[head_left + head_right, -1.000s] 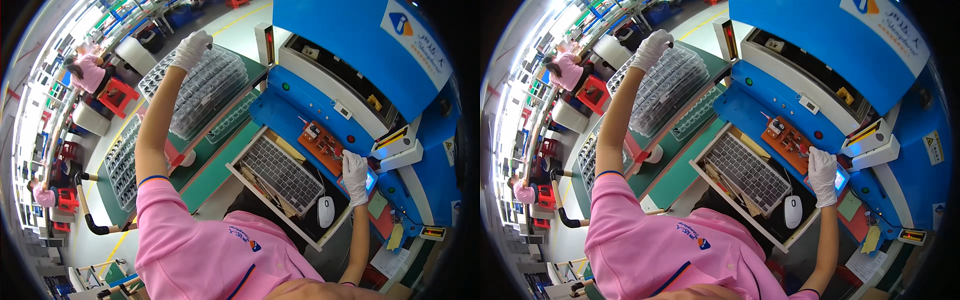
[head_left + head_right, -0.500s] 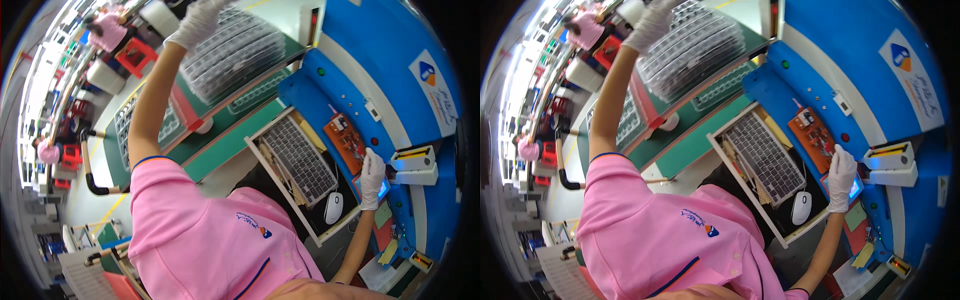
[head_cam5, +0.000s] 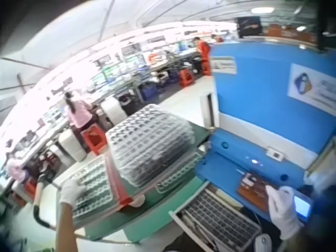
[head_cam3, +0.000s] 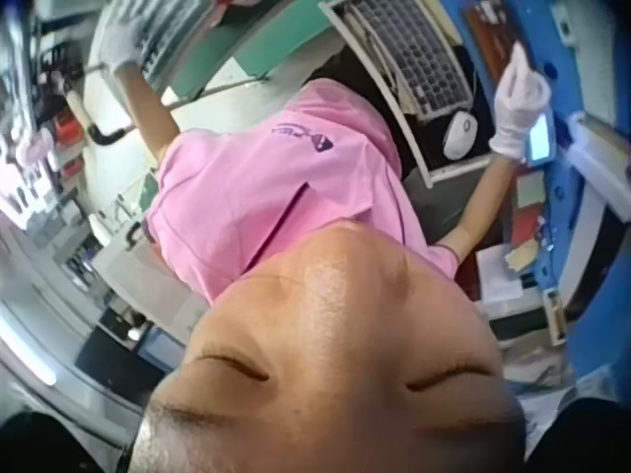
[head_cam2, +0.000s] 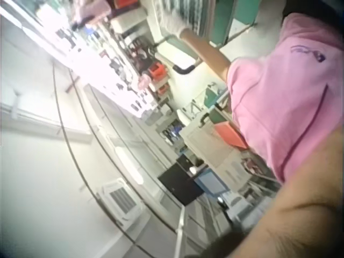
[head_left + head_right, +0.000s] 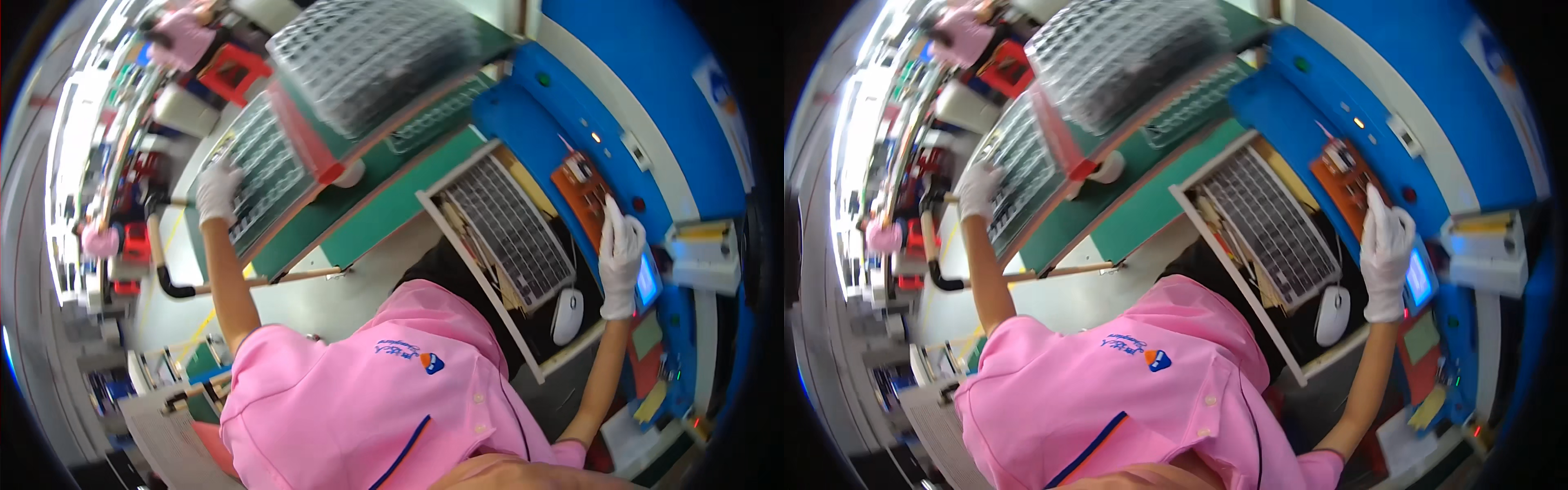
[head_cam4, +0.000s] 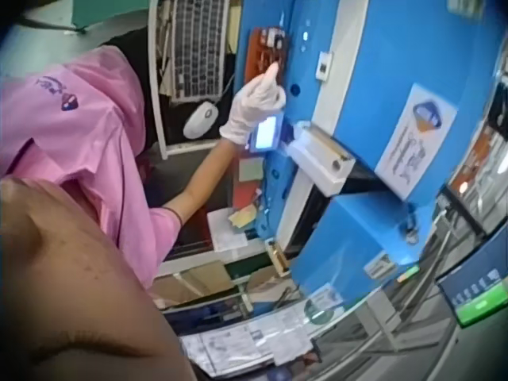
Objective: The worker is picking small electronic components from a tray and placing them into a test fixture at a workstation.
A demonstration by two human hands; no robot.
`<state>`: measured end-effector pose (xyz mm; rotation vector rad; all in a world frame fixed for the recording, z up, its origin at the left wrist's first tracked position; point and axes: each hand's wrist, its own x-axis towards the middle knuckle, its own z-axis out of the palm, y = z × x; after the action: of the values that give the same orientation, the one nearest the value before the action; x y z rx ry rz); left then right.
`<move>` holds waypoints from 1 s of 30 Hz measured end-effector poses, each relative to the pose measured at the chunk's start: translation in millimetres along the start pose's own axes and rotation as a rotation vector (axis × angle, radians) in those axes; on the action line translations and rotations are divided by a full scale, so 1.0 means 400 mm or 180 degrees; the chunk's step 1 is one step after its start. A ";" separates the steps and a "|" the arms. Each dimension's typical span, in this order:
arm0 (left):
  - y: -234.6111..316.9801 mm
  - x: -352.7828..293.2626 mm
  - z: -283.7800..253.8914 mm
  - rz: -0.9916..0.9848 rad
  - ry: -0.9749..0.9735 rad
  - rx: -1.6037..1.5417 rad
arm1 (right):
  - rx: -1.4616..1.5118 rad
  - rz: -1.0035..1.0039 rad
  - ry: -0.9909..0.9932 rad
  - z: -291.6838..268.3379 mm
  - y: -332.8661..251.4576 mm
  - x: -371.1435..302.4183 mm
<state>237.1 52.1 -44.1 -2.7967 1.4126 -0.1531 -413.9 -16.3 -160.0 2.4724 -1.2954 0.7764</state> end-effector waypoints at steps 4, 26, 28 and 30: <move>-0.102 0.038 0.056 0.0062 0.0435 -0.0210 | 0.0685 0.0120 -0.0185 -0.025 -0.013 0.016; 0.174 -0.025 -0.121 0.0781 0.0271 -0.3171 | -0.0501 0.1571 -0.0891 -0.078 -0.028 0.082; 0.342 -0.099 -0.148 0.1339 0.0223 -0.3188 | -0.0403 0.1008 -0.0650 -0.014 -0.025 0.127; 0.468 -0.129 -0.132 0.1389 -0.0213 -0.3303 | -0.0230 0.0841 -0.0736 0.049 -0.024 0.179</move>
<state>52.0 -15.6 -5.0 -2.9045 2.5795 0.9154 -366.2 -68.7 -136.1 2.4194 -1.7255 0.4963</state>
